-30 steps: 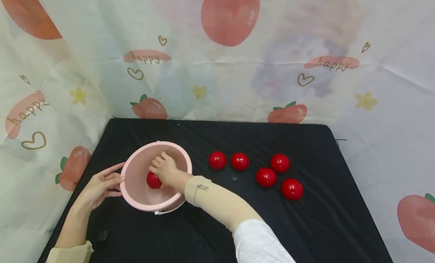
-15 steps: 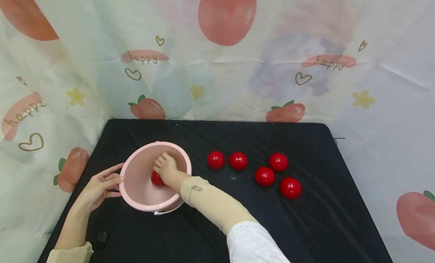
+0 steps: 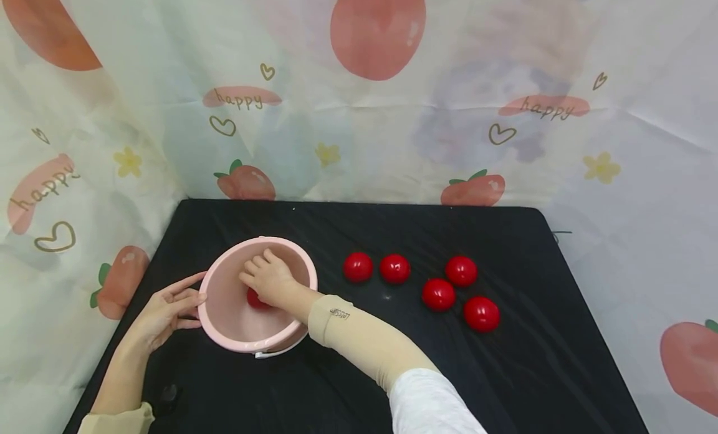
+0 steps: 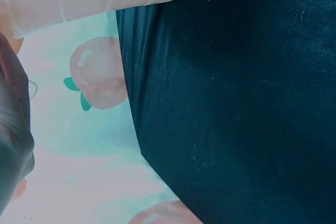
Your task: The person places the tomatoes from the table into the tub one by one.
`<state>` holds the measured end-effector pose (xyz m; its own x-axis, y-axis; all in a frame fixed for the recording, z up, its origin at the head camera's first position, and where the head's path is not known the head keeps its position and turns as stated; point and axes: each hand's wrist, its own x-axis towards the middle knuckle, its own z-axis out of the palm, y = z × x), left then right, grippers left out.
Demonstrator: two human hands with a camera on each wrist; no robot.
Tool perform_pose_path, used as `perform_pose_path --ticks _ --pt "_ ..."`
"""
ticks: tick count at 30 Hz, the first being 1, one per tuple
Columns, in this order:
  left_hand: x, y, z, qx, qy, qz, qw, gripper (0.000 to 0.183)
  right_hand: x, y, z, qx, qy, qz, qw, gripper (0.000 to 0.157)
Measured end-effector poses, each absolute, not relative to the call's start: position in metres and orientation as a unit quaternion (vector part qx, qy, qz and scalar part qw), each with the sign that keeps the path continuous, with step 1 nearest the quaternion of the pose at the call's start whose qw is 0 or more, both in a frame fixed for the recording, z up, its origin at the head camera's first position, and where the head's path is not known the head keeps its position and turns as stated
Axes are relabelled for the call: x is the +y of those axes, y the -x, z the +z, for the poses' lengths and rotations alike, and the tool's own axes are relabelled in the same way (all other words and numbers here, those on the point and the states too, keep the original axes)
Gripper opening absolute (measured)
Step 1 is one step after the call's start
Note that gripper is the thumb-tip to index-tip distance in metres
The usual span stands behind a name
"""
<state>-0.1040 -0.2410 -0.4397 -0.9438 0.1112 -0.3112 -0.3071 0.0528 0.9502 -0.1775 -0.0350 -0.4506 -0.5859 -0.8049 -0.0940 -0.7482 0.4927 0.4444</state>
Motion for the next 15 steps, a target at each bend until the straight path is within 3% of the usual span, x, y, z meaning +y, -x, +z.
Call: perform_pose_path --ticks 8,15 --pt "-0.242 0.103 -0.44 0.705 0.064 0.69 0.152 0.061 -0.014 0.177 -0.421 -0.873 -0.469 -0.074 0.106 0.045" --pt "-0.242 0.104 -0.44 0.705 0.062 0.691 0.147 0.061 0.022 0.19 -0.398 -0.888 -0.428 0.013 0.169 0.05"
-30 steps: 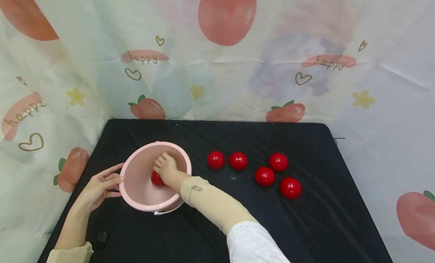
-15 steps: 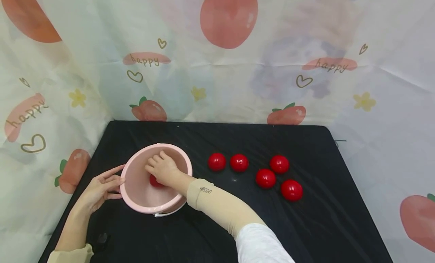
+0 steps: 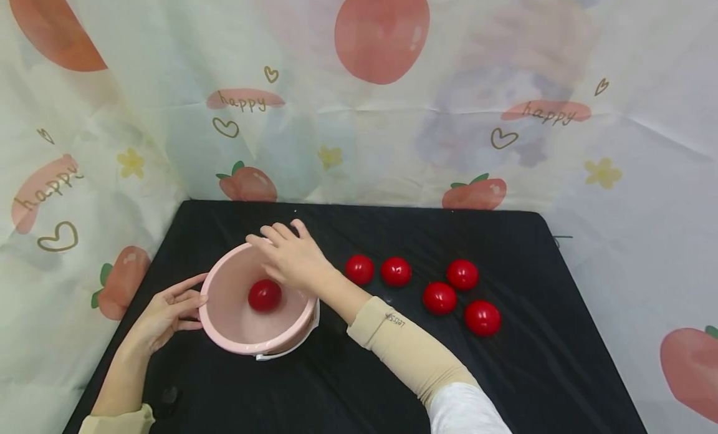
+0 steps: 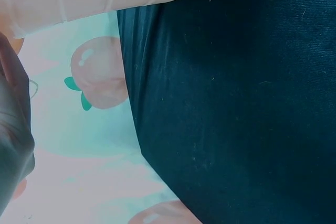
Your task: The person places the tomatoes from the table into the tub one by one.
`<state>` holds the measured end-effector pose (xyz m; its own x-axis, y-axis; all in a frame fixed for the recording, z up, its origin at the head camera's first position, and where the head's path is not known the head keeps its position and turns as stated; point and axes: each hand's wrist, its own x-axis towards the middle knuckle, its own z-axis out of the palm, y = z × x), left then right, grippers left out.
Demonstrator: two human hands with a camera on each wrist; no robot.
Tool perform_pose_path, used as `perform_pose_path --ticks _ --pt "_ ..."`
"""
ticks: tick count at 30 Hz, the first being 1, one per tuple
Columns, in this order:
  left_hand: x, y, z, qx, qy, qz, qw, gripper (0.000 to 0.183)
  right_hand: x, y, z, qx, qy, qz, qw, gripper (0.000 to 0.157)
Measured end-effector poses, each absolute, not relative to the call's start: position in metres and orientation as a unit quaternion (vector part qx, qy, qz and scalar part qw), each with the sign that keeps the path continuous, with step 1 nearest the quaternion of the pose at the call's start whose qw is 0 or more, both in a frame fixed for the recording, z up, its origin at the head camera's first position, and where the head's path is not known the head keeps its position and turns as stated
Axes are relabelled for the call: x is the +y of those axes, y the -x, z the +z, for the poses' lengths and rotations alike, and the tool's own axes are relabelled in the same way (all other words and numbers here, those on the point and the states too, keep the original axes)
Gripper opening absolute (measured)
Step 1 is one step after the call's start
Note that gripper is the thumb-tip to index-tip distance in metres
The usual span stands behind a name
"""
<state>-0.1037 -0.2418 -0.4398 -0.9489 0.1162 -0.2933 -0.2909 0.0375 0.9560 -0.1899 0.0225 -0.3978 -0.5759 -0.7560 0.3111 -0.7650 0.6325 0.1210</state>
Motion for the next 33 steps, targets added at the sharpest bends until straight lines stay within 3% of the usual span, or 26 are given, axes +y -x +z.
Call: perform_pose_path --ticks 8,23,33 --pt "-0.241 0.103 -0.44 0.707 0.064 0.689 0.145 0.061 0.077 0.211 -0.404 -0.924 -0.324 0.109 0.171 0.049" --pt "-0.242 0.104 -0.441 0.708 0.065 0.688 0.144 0.061 0.146 0.215 -0.487 -0.973 -0.226 0.038 0.007 0.075" --pt "-0.243 0.104 -0.442 0.704 0.065 0.693 0.143 0.061 0.159 0.214 -0.516 -0.975 -0.221 0.011 -0.031 0.084"
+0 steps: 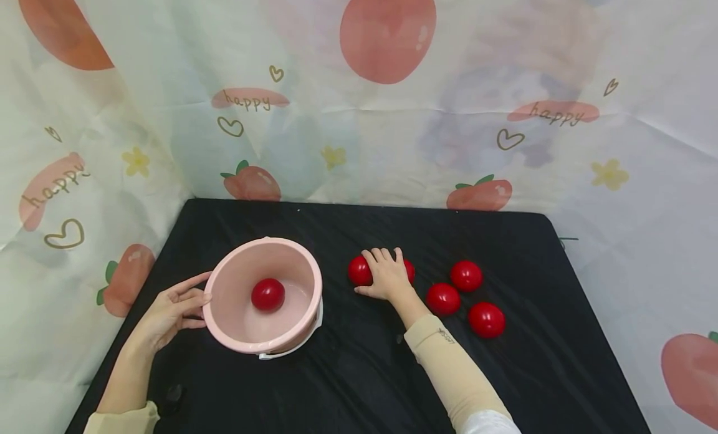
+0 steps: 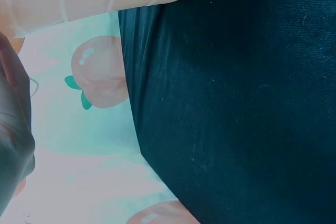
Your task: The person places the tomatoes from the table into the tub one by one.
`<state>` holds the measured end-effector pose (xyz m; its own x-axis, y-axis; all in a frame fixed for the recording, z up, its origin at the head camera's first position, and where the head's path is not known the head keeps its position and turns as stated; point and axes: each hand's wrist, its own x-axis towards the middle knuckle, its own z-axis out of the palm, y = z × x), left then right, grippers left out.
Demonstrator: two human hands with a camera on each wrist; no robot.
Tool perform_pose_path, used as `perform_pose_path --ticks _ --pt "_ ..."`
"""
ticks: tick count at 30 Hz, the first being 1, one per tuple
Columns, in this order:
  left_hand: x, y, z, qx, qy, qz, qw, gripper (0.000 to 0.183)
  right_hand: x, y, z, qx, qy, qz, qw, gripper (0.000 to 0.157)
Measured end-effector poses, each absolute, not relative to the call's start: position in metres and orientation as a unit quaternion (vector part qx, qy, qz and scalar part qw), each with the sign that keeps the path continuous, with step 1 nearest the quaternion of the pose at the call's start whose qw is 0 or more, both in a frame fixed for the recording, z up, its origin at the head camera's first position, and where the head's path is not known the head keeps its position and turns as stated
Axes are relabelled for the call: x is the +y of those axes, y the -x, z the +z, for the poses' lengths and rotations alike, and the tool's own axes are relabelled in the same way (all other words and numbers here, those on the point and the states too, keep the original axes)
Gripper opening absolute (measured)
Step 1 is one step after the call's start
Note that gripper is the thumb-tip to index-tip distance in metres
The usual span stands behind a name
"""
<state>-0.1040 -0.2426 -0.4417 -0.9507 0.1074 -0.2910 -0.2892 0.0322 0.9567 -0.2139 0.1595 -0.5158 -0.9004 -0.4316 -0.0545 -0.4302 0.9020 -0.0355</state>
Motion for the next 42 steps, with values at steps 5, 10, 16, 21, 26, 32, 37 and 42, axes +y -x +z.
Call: perform_pose_path --ticks 5,10,16,21,26,32,37,42 --pt "-0.242 0.104 -0.442 0.699 0.066 0.697 0.145 0.061 0.16 0.216 -0.519 0.976 0.214 -0.005 0.034 0.084" --pt "-0.242 0.105 -0.443 0.7 0.067 0.696 0.146 0.062 0.16 0.218 -0.521 0.977 0.21 0.005 0.039 0.082" --pt "-0.242 0.105 -0.443 0.701 0.065 0.695 0.146 0.062 0.16 0.219 -0.522 0.975 0.221 0.016 0.03 0.079" --pt "-0.242 0.105 -0.443 0.701 0.064 0.695 0.146 0.062 0.159 0.221 -0.518 0.972 0.233 0.024 0.015 0.078" --pt "-0.243 0.105 -0.443 0.702 0.065 0.694 0.146 0.062 0.155 0.226 -0.5 0.969 0.246 0.024 -0.023 0.076" --pt "-0.244 0.105 -0.443 0.701 0.068 0.695 0.145 0.061 0.141 0.23 -0.462 0.959 0.271 0.016 -0.078 0.076" --pt "-0.244 0.105 -0.443 0.7 0.062 0.697 0.143 0.061 0.126 0.229 -0.429 0.944 0.302 0.003 -0.129 0.076" --pt "-0.244 0.104 -0.442 0.698 0.063 0.698 0.144 0.06 0.105 0.22 -0.402 0.928 0.335 -0.011 -0.162 0.075"
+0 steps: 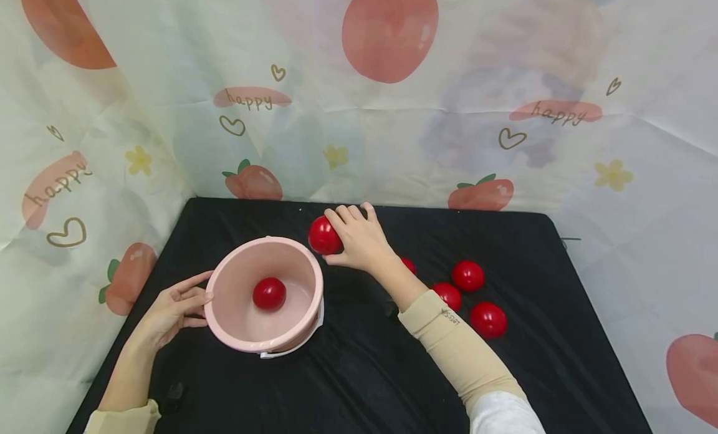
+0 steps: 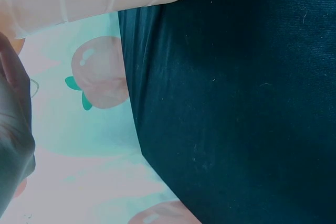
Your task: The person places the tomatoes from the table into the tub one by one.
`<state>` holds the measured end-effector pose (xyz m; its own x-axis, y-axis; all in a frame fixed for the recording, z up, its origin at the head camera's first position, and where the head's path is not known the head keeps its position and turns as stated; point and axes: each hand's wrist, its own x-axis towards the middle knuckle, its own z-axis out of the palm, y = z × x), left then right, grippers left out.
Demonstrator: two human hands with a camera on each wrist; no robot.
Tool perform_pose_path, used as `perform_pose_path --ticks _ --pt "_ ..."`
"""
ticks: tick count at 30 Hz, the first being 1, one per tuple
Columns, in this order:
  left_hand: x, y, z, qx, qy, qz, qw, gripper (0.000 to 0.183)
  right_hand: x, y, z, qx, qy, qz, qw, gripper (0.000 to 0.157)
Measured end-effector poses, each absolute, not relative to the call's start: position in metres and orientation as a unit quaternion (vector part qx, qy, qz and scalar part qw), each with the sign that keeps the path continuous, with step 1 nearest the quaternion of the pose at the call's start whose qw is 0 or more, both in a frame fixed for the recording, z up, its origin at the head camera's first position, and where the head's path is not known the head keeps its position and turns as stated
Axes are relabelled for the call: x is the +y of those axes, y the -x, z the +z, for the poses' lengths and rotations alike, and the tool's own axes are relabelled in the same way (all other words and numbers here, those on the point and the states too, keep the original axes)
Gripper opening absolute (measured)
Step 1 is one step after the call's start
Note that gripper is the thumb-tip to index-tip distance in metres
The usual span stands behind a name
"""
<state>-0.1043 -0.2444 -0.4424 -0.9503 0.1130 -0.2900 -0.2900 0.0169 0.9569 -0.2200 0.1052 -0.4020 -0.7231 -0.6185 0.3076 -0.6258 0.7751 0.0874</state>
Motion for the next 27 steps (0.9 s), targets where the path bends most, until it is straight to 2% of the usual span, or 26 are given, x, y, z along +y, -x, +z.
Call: perform_pose_path --ticks 10,27 --pt "-0.244 0.104 -0.442 0.703 0.062 0.694 0.144 0.06 0.051 0.195 -0.39 -0.895 -0.424 0.003 0.136 0.075" --pt "-0.242 0.104 -0.44 0.709 0.063 0.686 0.147 0.059 -0.017 0.165 -0.428 -0.837 -0.528 -0.137 0.049 0.083"
